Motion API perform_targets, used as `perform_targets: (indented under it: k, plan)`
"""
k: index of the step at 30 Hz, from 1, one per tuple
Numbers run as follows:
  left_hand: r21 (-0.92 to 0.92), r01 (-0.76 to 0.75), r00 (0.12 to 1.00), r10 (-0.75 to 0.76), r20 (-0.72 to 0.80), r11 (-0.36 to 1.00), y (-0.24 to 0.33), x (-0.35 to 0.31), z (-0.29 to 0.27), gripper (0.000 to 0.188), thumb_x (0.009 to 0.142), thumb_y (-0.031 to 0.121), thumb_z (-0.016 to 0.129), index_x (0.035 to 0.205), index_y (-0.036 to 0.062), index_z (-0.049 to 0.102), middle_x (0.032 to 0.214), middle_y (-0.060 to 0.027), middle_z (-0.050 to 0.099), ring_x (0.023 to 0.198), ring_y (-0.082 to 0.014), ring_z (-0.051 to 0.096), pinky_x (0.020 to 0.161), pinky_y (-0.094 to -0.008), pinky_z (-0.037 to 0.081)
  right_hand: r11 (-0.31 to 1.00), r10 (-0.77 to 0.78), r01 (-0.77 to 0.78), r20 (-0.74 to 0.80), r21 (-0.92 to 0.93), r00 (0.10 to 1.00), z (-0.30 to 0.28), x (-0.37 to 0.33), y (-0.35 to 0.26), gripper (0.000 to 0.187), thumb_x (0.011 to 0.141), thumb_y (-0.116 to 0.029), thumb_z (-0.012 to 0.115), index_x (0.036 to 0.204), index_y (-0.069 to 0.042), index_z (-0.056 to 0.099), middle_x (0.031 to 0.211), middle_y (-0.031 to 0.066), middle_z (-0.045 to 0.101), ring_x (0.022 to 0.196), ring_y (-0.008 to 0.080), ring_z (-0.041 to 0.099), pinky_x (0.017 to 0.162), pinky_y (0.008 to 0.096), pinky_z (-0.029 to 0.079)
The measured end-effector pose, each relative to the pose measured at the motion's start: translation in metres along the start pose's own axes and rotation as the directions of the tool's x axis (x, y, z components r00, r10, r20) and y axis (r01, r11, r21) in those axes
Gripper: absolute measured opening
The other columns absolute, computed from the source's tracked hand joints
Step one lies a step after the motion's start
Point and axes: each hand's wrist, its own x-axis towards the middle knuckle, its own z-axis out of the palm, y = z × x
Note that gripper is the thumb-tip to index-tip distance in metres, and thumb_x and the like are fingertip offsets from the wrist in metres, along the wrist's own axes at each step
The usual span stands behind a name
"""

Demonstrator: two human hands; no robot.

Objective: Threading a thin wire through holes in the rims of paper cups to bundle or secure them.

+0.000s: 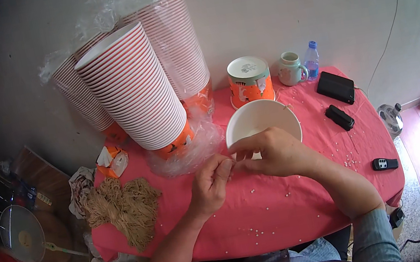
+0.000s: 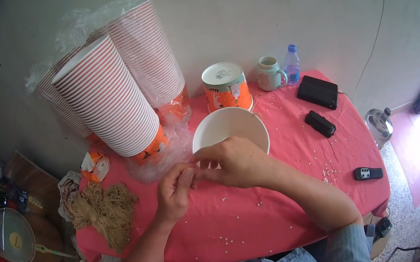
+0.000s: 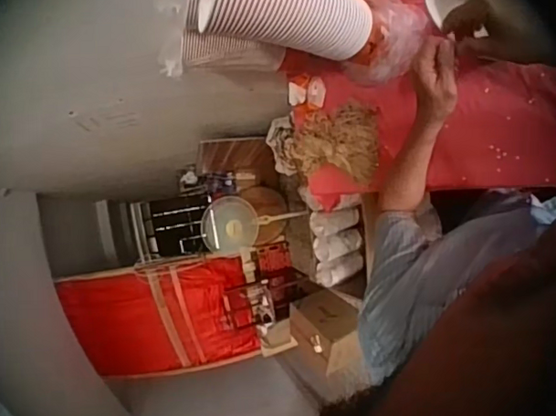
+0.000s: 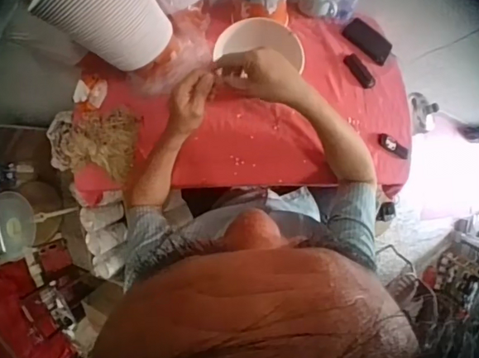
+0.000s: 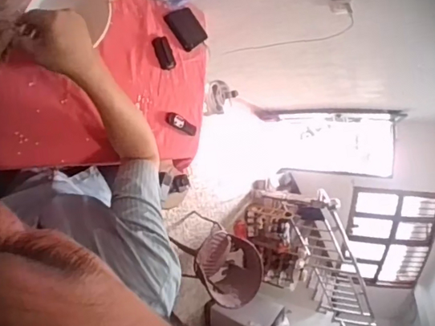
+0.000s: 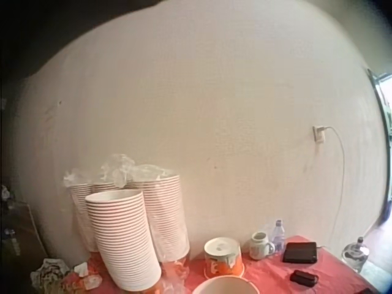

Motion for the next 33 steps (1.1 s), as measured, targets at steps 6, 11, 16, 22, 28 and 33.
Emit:
perform_targets:
  k: [6,11,16,22,28,33]
  plan:
    - [0.076,-0.029,0.999,0.03,-0.01,0.997,0.004,-0.002,-0.001,0.028,0.117,0.019,0.055,0.096,0.0026,0.062,0.079,-0.0029,0.057,0.072,-0.0116,0.053,0.065,-0.0307,0.043,0.988,-0.129,0.128,-0.007,-0.089,0.992,0.01,0.001,0.004,0.02,0.093,-0.021,0.081,0.109,-0.009,0.083,0.095,0.0131,0.08,0.081,0.0331,0.077,0.075,0.0453,0.061]
    - [0.136,-0.03,1.0,0.031,-0.004,0.99,0.004,-0.003,-0.002,0.032,0.118,0.023,0.049,0.095,0.0037,0.061,0.078,-0.0004,0.056,0.07,-0.0092,0.051,0.063,-0.0282,0.042,0.998,-0.058,0.059,0.026,-0.009,0.998,0.004,0.0,0.001,0.013,0.095,-0.013,0.082,0.106,-0.006,0.08,0.098,0.0096,0.081,0.084,0.0261,0.077,0.077,0.0405,0.06]
    - [0.053,0.021,0.999,-0.022,0.031,0.998,0.011,-0.004,-0.002,0.039,0.118,0.029,0.047,0.088,0.0054,0.056,0.074,-0.0004,0.054,0.067,-0.0092,0.049,0.061,-0.0282,0.041,0.99,0.052,-0.057,0.036,0.129,0.998,0.002,0.002,-0.004,0.009,0.096,-0.013,0.081,0.1,-0.005,0.08,0.094,0.0086,0.081,0.082,0.0261,0.077,0.077,0.0391,0.061]
    - [0.028,0.055,0.999,-0.055,-0.003,0.998,0.016,-0.004,0.002,0.045,0.119,0.033,0.046,0.084,0.0061,0.057,0.07,-0.001,0.053,0.063,-0.009,0.048,0.059,-0.0285,0.041,0.999,-0.027,0.027,0.002,0.043,1.0,0.006,0.0,0.001,0.013,0.097,-0.011,0.08,0.108,-0.007,0.083,0.092,0.008,0.082,0.083,0.025,0.079,0.077,0.037,0.06]
    - [-0.086,0.104,0.994,-0.102,0.027,0.991,0.009,-0.004,-0.001,0.05,0.119,0.032,0.043,0.079,0.0048,0.056,0.066,-0.0031,0.055,0.06,-0.0117,0.052,0.058,-0.0293,0.041,0.993,0.001,-0.005,0.033,0.12,0.999,0.0,0.0,0.0,0.012,0.098,-0.011,0.079,0.108,-0.006,0.083,0.09,0.0074,0.081,0.079,0.0198,0.075,0.075,0.0355,0.059]
    - [-0.1,0.022,0.998,-0.029,-0.064,0.995,-0.001,0.003,-0.005,0.05,0.119,0.033,0.042,0.082,0.0036,0.058,0.07,-0.006,0.058,0.064,-0.0133,0.057,0.062,-0.0294,0.046,0.964,0.129,-0.125,-0.003,0.233,0.992,-0.004,0.002,0.001,0.014,0.097,-0.01,0.076,0.107,-0.002,0.081,0.089,0.0127,0.081,0.079,0.0231,0.077,0.076,0.0372,0.06]
